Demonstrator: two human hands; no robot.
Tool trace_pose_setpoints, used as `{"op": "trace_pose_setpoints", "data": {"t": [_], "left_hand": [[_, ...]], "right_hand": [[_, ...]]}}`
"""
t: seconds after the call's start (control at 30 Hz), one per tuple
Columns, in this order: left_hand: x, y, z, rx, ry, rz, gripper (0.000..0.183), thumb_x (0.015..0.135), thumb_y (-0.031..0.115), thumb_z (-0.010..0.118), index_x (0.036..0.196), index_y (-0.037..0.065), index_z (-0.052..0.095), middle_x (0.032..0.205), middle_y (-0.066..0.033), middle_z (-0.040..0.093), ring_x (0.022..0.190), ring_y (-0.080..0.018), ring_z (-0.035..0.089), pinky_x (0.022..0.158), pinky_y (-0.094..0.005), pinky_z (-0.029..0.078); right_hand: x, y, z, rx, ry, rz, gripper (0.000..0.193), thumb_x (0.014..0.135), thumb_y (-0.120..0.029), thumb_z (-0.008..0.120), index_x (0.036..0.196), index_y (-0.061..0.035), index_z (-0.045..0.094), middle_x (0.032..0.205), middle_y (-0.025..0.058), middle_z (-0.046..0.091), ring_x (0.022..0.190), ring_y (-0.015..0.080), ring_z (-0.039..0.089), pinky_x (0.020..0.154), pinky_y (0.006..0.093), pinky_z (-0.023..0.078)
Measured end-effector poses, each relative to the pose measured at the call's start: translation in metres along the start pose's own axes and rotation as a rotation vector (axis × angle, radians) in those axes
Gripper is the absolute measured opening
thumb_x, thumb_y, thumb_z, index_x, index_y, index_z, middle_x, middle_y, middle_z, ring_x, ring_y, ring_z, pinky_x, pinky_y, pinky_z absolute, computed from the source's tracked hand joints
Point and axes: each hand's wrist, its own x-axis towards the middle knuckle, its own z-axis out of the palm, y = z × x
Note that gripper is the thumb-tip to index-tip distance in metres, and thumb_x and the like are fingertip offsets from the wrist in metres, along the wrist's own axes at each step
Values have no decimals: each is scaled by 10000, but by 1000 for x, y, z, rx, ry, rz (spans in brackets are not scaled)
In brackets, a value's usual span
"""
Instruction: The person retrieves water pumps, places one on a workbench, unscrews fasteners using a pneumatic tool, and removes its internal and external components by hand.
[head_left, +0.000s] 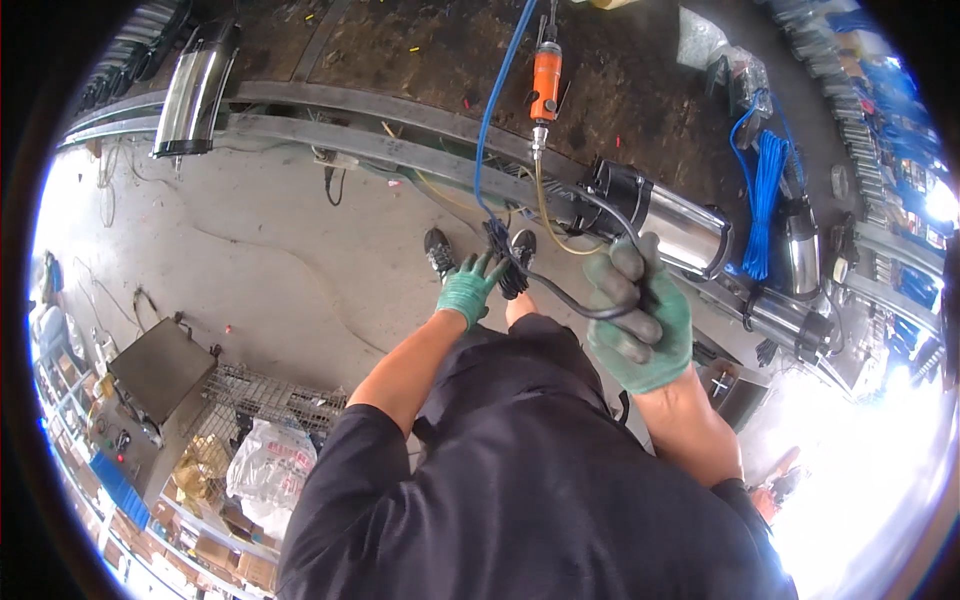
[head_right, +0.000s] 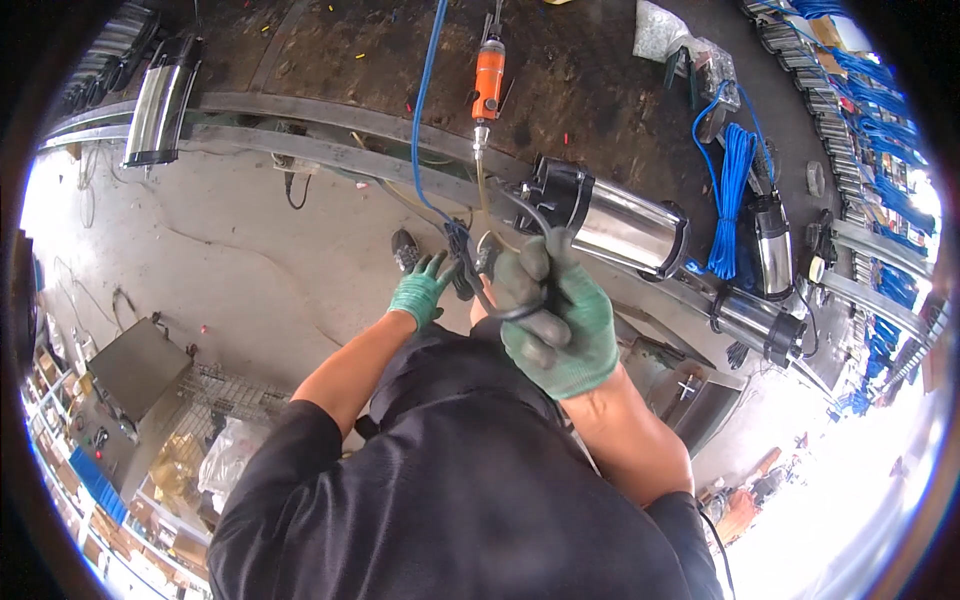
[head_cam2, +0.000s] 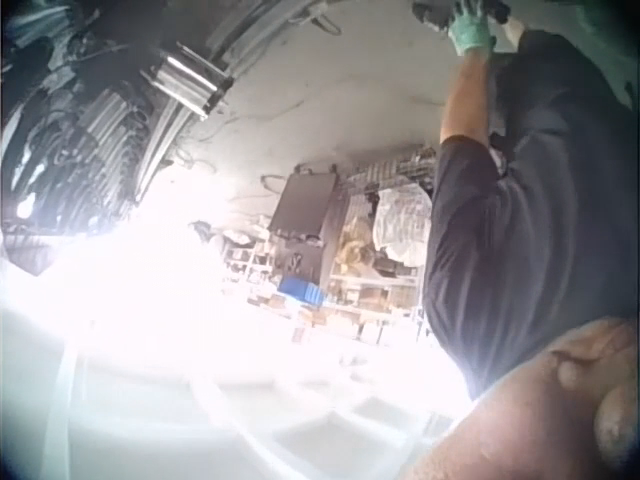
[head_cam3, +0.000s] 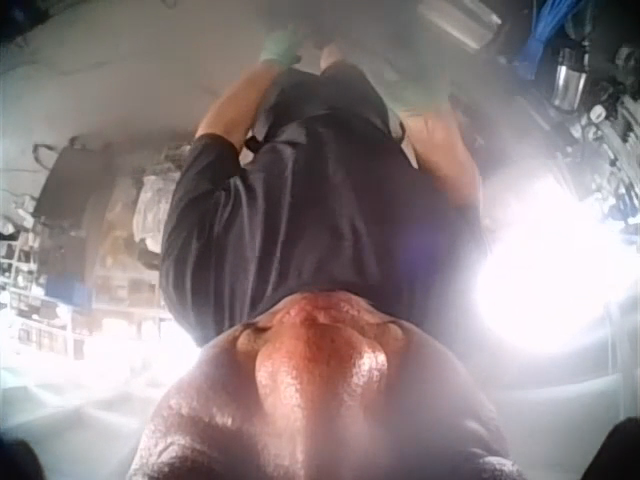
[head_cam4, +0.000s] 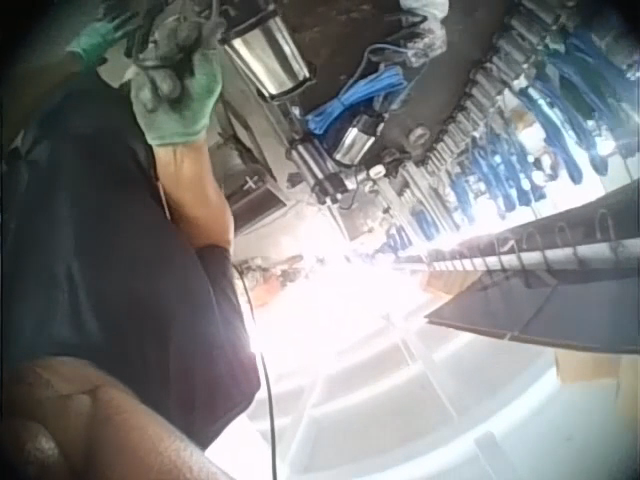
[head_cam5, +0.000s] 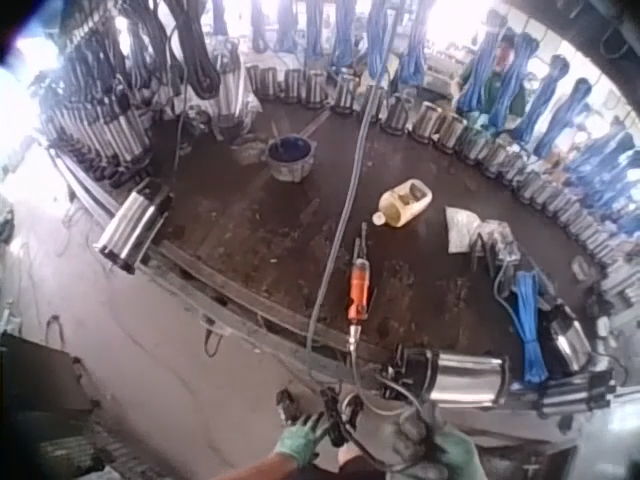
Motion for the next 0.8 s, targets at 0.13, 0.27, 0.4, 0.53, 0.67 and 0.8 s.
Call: {"op": "trace_pose_setpoints", "data": {"t": [0.13,0.27,0.4,0.53,0.67,0.8], "left_hand": [[34,-2,18,-127,108,-87,1007,674,289,901,1535,158,394,1606,-169,352,1436,-426,390,1138,-514,413],[56,3,26,-21,179,149,539,765,296,808,1273,189,664,1596,-143,370,1457,-367,374,1095,-609,398],[65,-7,34,-299,256,-2,353,804,162,724,1155,128,718,1337,-173,564,1221,-401,532,1029,-484,475],[23,-25,-1,-366,510,-42,284,735,185,760,993,74,720,1115,-179,651,1050,-403,597,913,-479,503],[-61,16,-135,-431,440,-164,259,705,173,745,915,38,675,898,-186,658,826,-402,648,735,-475,528],[-137,57,-246,-523,547,-84,237,684,127,753,882,28,669,810,-167,664,714,-340,651,664,-401,526]], "right_hand": [[-13,2,3,20,54,21,384,1130,-389,372,970,-61,492,852,57,531,391,33,387,322,230,376],[-13,-1,9,15,87,-12,407,1131,-393,370,988,-44,523,840,50,525,384,29,360,330,234,388],[-12,-18,12,-36,88,-16,420,1129,-397,375,999,-39,550,830,35,519,382,30,344,332,238,394],[-7,-34,23,-672,219,5,487,1081,-487,464,978,-37,620,756,33,574,390,64,409,364,249,430],[0,-54,-20,-1534,227,-161,527,1047,-523,536,993,-17,673,737,71,678,567,139,635,552,296,532],[-12,-45,-32,-1955,-45,-267,361,1016,-347,618,1172,-26,675,962,202,702,939,307,709,821,433,564]]}}
